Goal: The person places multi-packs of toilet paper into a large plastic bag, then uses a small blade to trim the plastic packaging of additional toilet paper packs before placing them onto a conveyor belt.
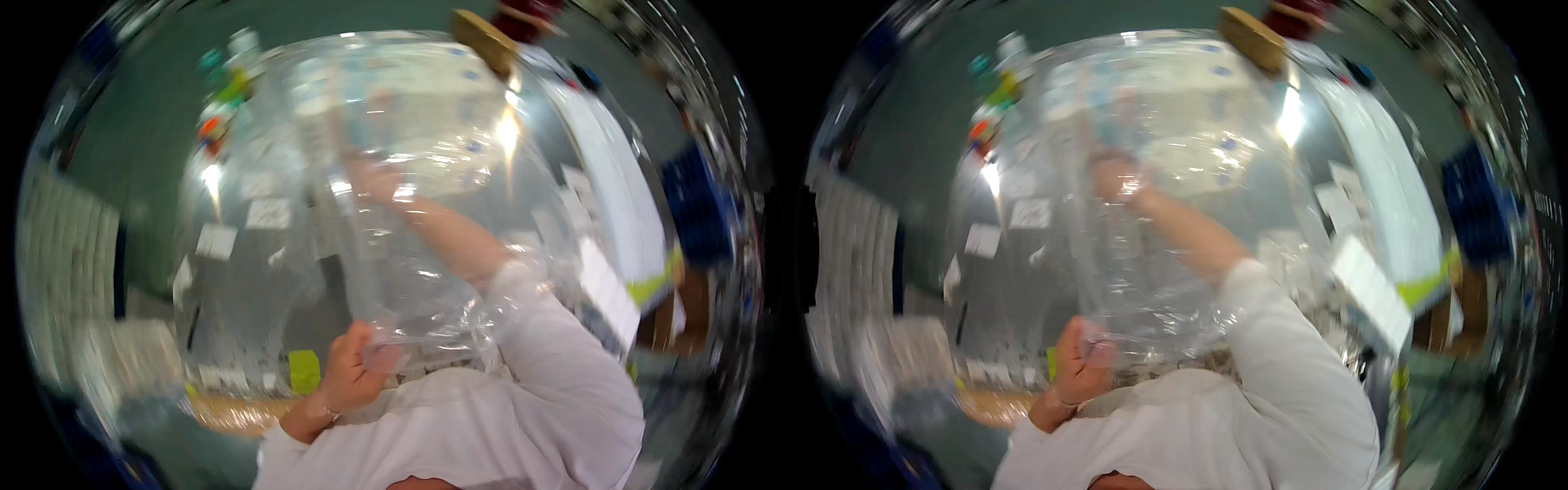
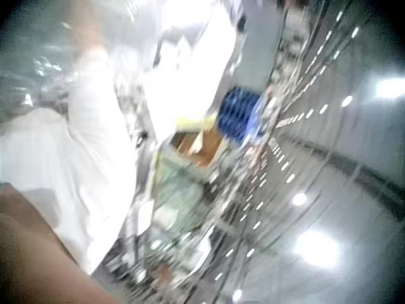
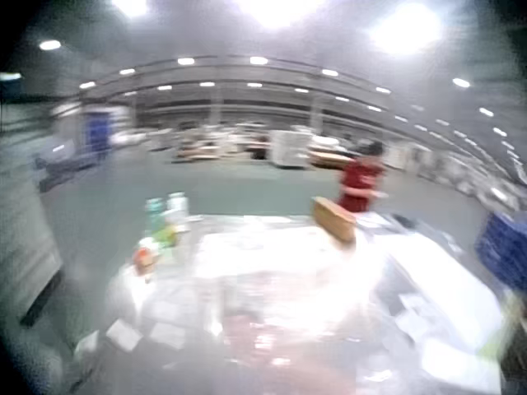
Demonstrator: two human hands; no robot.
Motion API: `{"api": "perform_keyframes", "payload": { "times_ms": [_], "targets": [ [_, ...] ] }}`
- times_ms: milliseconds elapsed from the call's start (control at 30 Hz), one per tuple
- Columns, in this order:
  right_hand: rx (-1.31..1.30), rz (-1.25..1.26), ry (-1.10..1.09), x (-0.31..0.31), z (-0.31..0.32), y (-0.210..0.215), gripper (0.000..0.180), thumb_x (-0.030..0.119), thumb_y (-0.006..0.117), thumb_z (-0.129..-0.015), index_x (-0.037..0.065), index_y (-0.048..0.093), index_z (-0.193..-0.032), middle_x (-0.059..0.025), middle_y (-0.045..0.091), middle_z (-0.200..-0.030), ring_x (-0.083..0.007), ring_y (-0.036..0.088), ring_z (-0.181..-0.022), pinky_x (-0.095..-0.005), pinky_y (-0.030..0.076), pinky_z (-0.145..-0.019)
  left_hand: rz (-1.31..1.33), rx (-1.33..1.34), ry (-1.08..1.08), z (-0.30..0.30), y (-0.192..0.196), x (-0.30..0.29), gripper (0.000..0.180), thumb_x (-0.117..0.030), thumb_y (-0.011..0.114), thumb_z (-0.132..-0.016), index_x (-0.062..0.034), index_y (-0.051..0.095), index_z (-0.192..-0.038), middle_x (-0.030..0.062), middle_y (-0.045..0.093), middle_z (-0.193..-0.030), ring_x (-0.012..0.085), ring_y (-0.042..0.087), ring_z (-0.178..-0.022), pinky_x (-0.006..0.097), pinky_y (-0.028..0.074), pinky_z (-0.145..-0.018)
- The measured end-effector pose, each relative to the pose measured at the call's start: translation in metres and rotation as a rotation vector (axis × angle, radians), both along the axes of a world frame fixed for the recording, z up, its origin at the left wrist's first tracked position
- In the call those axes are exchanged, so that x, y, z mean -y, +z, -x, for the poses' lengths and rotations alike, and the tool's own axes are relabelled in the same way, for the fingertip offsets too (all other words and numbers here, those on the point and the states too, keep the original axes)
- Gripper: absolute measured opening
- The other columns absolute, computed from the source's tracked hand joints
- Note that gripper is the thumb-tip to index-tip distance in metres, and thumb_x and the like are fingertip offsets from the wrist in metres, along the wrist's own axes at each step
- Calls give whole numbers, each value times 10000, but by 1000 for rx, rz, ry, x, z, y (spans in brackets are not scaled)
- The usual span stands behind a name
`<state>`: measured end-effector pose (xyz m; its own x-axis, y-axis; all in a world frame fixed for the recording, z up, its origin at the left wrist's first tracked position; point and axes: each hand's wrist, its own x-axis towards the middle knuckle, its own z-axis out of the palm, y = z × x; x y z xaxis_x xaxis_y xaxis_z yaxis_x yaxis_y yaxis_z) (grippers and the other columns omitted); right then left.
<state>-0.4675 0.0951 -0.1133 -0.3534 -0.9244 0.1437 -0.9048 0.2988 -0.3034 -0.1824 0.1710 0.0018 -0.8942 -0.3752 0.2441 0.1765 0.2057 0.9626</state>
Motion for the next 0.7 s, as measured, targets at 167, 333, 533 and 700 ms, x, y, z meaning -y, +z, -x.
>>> {"api": "perform_keyframes", "payload": {
  "times_ms": [167,333,533,700],
  "targets": [
    [-47,354,-134,-64,-25,-19,377,208,568,-708,62,521,-1052,-156,559,-959,-256,556,-837,-394,456,-726,238,125,306,8,-18,6,162,-83,594,-770,-17,501,-885,57,553,-766,117,505,-695,238,417,-627],
    [747,377,-597,-303,-54,-26,370,134,520,-718,3,526,-1063,-141,600,-940,-232,595,-777,-338,482,-691,264,185,582,-4,-27,14,328,-128,575,-791,23,450,-1054,86,504,-893,165,487,-809,282,407,-740],
    [98,608,-1560,-584,-41,-20,248,141,475,-763,20,598,-941,-165,602,-706,-293,591,-667,-354,456,-625,804,-746,470,39,-9,-83,304,-102,546,-778,22,452,-1039,130,501,-970,256,490,-862,353,388,-803],
    [-240,522,-1684,-739,10,-29,377,245,499,-794,30,504,-1104,-276,495,-1058,-387,497,-968,-404,404,-818,215,227,-411,120,-41,-174,245,-85,550,-787,10,502,-1008,118,547,-977,230,529,-905,327,429,-769]
  ]
}}
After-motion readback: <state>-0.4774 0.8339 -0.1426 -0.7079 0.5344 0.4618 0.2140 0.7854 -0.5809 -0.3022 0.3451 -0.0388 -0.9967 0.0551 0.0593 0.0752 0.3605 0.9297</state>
